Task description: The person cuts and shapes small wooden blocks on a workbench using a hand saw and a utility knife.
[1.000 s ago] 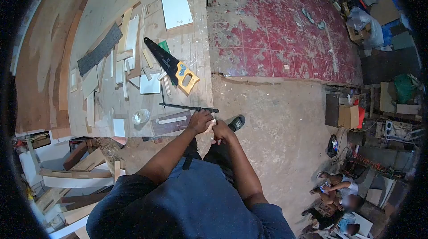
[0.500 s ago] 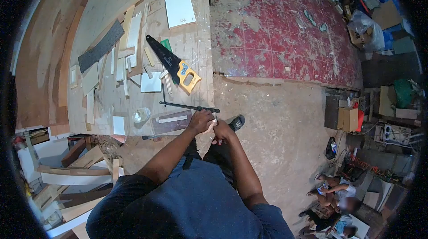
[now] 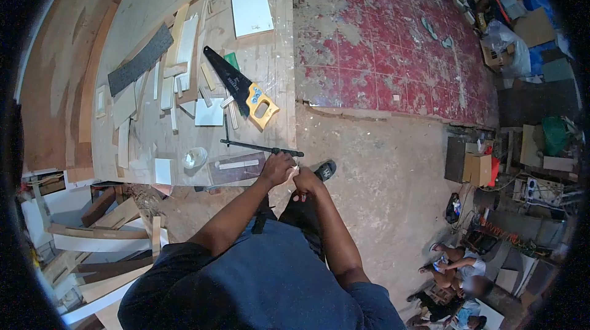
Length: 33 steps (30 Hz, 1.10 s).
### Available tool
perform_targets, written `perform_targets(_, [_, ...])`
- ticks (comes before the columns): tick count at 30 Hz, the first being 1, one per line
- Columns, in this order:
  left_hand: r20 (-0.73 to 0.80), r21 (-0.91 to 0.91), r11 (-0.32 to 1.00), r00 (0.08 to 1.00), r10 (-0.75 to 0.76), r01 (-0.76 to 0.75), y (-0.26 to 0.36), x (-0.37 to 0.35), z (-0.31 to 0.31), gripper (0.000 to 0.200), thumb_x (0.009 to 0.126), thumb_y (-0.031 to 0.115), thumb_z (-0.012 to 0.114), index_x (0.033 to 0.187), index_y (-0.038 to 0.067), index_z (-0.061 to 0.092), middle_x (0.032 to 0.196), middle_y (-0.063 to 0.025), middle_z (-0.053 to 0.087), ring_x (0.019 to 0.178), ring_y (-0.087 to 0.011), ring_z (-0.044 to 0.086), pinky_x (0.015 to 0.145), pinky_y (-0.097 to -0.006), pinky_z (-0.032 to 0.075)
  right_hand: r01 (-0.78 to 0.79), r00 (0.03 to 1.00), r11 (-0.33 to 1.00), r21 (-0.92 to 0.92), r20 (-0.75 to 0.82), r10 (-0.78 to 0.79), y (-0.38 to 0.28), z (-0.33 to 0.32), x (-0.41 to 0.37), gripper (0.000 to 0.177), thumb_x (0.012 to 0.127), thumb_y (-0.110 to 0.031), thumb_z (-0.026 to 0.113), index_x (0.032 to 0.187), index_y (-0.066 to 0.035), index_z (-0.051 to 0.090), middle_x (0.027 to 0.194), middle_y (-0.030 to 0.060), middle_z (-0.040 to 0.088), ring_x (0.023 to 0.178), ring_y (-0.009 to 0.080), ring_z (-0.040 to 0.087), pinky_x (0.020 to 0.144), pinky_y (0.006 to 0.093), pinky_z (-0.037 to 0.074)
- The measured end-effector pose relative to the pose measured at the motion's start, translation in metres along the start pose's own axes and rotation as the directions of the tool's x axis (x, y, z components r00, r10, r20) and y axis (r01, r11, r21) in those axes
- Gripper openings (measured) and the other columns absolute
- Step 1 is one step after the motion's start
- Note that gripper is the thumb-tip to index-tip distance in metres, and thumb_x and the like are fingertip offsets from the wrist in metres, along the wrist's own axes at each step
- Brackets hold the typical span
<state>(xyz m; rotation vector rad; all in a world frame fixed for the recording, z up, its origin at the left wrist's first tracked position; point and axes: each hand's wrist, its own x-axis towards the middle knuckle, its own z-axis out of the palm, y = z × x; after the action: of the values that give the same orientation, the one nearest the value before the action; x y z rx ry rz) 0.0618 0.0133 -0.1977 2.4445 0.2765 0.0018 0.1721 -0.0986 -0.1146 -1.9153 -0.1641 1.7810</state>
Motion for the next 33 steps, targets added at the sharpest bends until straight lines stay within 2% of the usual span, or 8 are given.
perform_targets(2, [-0.036,-0.01,1.0,0.999,0.026,-0.026,-0.003,-0.001,0.004,0.017,0.077,0.016,0.068,0.094,0.015,0.067,0.099,-0.0035,0.058,0.099,-0.026,0.055,0.079,-0.0434,0.042,0.082,0.995,0.997,-0.005,-0.058,-0.082,0.028,0.0,0.031,0.021,0.081,-0.001,0.048,0.099,0.008,0.052,0.067,0.0151,0.055,0.043,0.0254,0.058,0.037,0.0398,0.053])
perform_targets(5, [-0.076,-0.015,0.998,0.995,0.062,-0.063,-0.007,-0.002,0.009,0.017,0.078,0.018,0.068,0.094,0.014,0.067,0.097,-0.0033,0.058,0.096,-0.0256,0.055,0.077,-0.0416,0.042,0.037,0.998,0.996,0.084,-0.052,-0.033,0.013,-0.001,0.012,0.02,0.081,-0.001,0.048,0.099,0.008,0.052,0.066,0.0151,0.055,0.044,0.025,0.059,0.037,0.0397,0.052])
perform_targets(15, [-0.075,-0.015,0.999,0.996,0.05,-0.051,-0.004,0.0,0.003,0.017,0.076,0.014,0.067,0.093,0.015,0.067,0.097,-0.003,0.059,0.096,-0.0263,0.056,0.077,-0.0434,0.043,0.049,0.998,0.998,0.027,-0.029,-0.049,0.009,-0.003,0.009,0.018,0.082,0.001,0.046,0.096,0.008,0.053,0.066,0.0151,0.056,0.044,0.0264,0.059,0.039,0.0413,0.055])
perform_targets(18, [-0.085,-0.036,0.998,0.995,0.057,-0.06,-0.005,-0.001,0.005,0.016,0.076,0.014,0.067,0.092,0.015,0.067,0.095,-0.003,0.059,0.096,-0.0263,0.056,0.077,-0.0431,0.043,0.011,1.0,0.998,0.063,-0.006,-0.011,0.014,-0.002,0.012,0.018,0.081,0.001,0.047,0.097,0.008,0.053,0.066,0.0151,0.056,0.044,0.0261,0.059,0.04,0.0407,0.055])
perform_targets(23, [-0.081,-0.024,0.998,0.995,0.05,-0.052,-0.006,0.001,0.007,0.017,0.076,0.014,0.068,0.092,0.014,0.065,0.096,-0.0034,0.058,0.095,-0.0264,0.055,0.078,-0.0428,0.042,0.001,1.0,0.996,-0.088,-0.012,-0.003,0.003,-0.003,0.0,0.021,0.081,0.001,0.048,0.1,0.009,0.054,0.065,0.0143,0.057,0.042,0.0243,0.057,0.039,0.0393,0.055])
perform_targets(26, [-0.061,-0.013,0.999,0.997,0.036,-0.037,-0.005,-0.001,0.006,0.018,0.076,0.013,0.067,0.094,0.015,0.065,0.097,-0.0033,0.057,0.097,-0.0265,0.055,0.078,-0.0432,0.042,0.102,0.993,0.994,-0.032,-0.062,-0.104,0.035,-0.003,0.037,0.019,0.081,0.001,0.048,0.097,0.008,0.055,0.065,0.0147,0.057,0.042,0.0241,0.058,0.038,0.0387,0.053])
perform_targets(29, [-0.062,0.005,0.999,0.997,0.043,-0.043,-0.005,-0.001,0.009,0.019,0.076,0.013,0.067,0.095,0.015,0.065,0.098,-0.0035,0.057,0.098,-0.0269,0.054,0.079,-0.0433,0.041,0.009,1.0,0.994,-0.106,-0.019,-0.011,0.029,-0.008,0.035,0.017,0.08,0.001,0.047,0.093,0.008,0.056,0.065,0.0152,0.058,0.043,0.0246,0.059,0.037,0.0385,0.053])
perform_targets(33, [-0.087,0.039,0.998,0.994,0.062,-0.059,-0.007,-0.002,0.011,0.02,0.076,0.014,0.067,0.096,0.015,0.065,0.099,-0.0041,0.057,0.099,-0.0282,0.054,0.079,-0.0436,0.041,0.032,0.999,0.994,-0.105,-0.021,-0.035,0.01,-0.003,0.011,0.016,0.08,0.002,0.047,0.092,0.008,0.056,0.065,0.0162,0.059,0.045,0.0259,0.061,0.037,0.0389,0.053])
